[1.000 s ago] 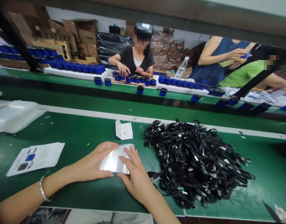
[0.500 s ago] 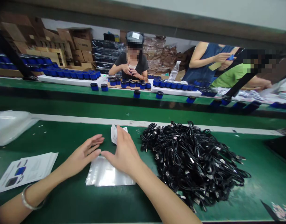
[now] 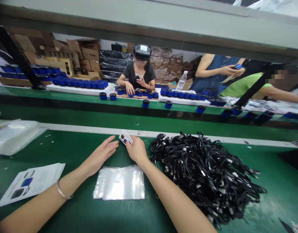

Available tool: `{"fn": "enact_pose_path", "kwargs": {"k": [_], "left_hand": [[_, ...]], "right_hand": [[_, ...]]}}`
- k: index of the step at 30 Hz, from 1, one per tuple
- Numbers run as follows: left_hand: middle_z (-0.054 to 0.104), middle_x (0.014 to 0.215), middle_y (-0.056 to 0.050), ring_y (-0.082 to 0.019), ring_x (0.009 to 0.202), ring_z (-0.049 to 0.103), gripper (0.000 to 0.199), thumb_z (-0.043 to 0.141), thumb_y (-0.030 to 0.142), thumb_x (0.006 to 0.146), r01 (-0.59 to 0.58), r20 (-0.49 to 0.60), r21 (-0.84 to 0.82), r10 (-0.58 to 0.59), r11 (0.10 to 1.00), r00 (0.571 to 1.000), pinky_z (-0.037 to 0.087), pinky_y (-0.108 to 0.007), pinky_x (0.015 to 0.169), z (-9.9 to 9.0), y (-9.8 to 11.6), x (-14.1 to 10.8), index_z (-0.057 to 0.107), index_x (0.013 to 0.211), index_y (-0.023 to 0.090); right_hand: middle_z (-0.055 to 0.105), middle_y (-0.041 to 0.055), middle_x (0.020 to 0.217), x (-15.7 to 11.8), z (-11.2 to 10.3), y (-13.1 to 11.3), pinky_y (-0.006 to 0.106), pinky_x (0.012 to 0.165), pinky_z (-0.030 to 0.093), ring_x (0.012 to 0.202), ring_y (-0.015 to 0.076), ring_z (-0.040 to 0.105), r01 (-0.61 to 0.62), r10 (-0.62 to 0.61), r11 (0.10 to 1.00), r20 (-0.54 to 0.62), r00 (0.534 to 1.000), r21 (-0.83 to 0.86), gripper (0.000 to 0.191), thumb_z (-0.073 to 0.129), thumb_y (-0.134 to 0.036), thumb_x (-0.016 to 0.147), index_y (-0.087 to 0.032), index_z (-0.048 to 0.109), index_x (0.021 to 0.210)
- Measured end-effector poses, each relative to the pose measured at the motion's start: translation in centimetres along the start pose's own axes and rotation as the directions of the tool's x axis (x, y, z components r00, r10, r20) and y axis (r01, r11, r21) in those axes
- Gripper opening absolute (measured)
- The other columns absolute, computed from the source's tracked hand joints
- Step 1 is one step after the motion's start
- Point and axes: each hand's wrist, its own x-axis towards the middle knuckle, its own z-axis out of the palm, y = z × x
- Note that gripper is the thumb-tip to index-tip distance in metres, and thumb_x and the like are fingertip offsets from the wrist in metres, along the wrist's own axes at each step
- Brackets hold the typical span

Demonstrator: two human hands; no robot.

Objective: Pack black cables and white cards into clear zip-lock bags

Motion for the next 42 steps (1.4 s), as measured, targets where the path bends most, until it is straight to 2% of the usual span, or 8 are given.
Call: {"fn": "enact_pose_path", "kwargs": {"k": [4, 10, 15, 20, 23, 27, 33, 42], "left_hand": [[0.060, 0.117, -0.024, -0.030, 0.108, 0.061, 0.058, 0.025, 0.051, 0.094, 0.190, 0.111, -0.210, -0.170, 0.959, 0.979, 0.043, -0.046, 0.097, 0.4, 1.1, -1.1, 0.041, 0.125, 0.005], [0.069, 0.098, -0.010, -0.022, 0.093, 0.067, 0.041, 0.027, 0.039, 0.096, 0.238, 0.210, -0.363, -0.170, 0.901, 0.963, 0.047, -0.038, 0.092, 0.9, 1.9, -2.0, 0.053, 0.114, 0.013], [0.068, 0.104, -0.011, -0.022, 0.098, 0.065, 0.044, 0.028, 0.041, 0.096, 0.228, 0.248, -0.366, -0.142, 0.902, 0.958, 0.046, -0.039, 0.093, 0.9, 1.7, -2.6, 0.048, 0.123, 0.013], [0.069, 0.101, -0.013, -0.023, 0.098, 0.065, 0.039, 0.031, 0.034, 0.097, 0.193, 0.243, -0.245, -0.132, 0.950, 0.961, 0.046, -0.040, 0.092, 0.9, 1.2, -3.2, 0.054, 0.117, 0.011], [0.070, 0.101, -0.010, -0.023, 0.096, 0.064, 0.038, 0.044, 0.043, 0.092, 0.092, 0.180, -0.132, -0.067, 0.987, 0.981, 0.048, -0.040, 0.088, 0.5, 0.9, -3.4, 0.057, 0.116, 0.016], [0.071, 0.079, -0.002, -0.018, 0.077, 0.063, 0.018, 0.073, 0.029, 0.073, -0.089, 0.026, 0.083, 0.087, 0.993, 0.996, 0.048, -0.028, 0.077, -0.2, 0.6, -3.3, 0.070, 0.085, 0.015], [0.069, 0.068, 0.001, -0.015, 0.068, 0.064, 0.009, 0.068, 0.025, 0.073, -0.202, -0.082, 0.301, 0.236, 0.932, 0.968, 0.050, -0.023, 0.064, 0.0, 0.4, -3.5, 0.070, 0.074, 0.016], [0.070, 0.071, -0.002, -0.019, 0.068, 0.069, 0.027, 0.061, 0.030, 0.077, -0.243, 0.081, 0.502, 0.234, 0.830, 0.969, 0.058, -0.032, 0.064, -0.3, 0.7, 0.0, 0.067, 0.099, 0.014]], "right_hand": [[0.063, -0.0002, 0.074, -1.9, -0.1, -1.8, 0.024, 0.062, 0.045, 0.069, 0.0146, 0.059, 0.124, -0.120, 0.985, -0.043, 0.992, 0.118, 0.015, 0.049, -0.020, 0.090, -0.016, 0.061, 0.084], [0.060, -0.0001, 0.071, -3.9, -0.2, -3.5, 0.027, 0.064, 0.042, 0.069, 0.0165, 0.055, 0.192, -0.179, 0.962, -0.085, 0.980, 0.194, 0.009, 0.052, -0.018, 0.084, -0.018, 0.060, 0.079], [0.058, 0.0100, 0.102, -4.5, 0.2, -3.2, 0.040, 0.086, 0.043, 0.099, 0.0249, 0.053, 0.159, -0.123, 0.964, -0.171, 0.977, 0.215, 0.013, 0.055, -0.020, 0.080, -0.016, 0.058, 0.093], [0.054, 0.0126, 0.124, -4.6, 0.4, -3.0, 0.044, 0.096, 0.039, 0.114, 0.0261, 0.050, 0.049, -0.028, 0.907, -0.056, 0.998, 0.419, 0.056, 0.062, -0.023, 0.076, -0.017, 0.042, 0.128], [0.064, 0.0089, 0.105, -4.3, 0.3, -2.8, 0.038, 0.086, 0.046, 0.095, 0.0219, 0.060, -0.019, 0.019, 0.859, 0.005, 1.000, 0.512, 0.044, 0.060, -0.015, 0.075, -0.015, 0.052, 0.118], [0.066, 0.0045, 0.087, -4.1, 0.2, -2.3, 0.029, 0.070, 0.049, 0.078, 0.0171, 0.062, -0.046, 0.046, 0.847, 0.014, 0.999, 0.530, 0.024, 0.063, -0.020, 0.076, -0.015, 0.057, 0.098], [0.065, -0.0011, 0.070, -4.3, 0.5, -1.9, 0.022, 0.053, 0.040, 0.061, 0.0135, 0.056, -0.119, 0.058, 0.877, 0.143, 0.988, 0.465, 0.014, 0.070, -0.015, 0.066, -0.015, 0.064, 0.079], [0.069, 0.0029, 0.080, -3.0, -0.7, -0.4, 0.024, 0.060, 0.042, 0.071, 0.0170, 0.062, -0.075, 0.033, 0.960, 0.155, 0.987, 0.271, 0.011, 0.062, -0.022, 0.079, -0.016, 0.063, 0.087]]}}
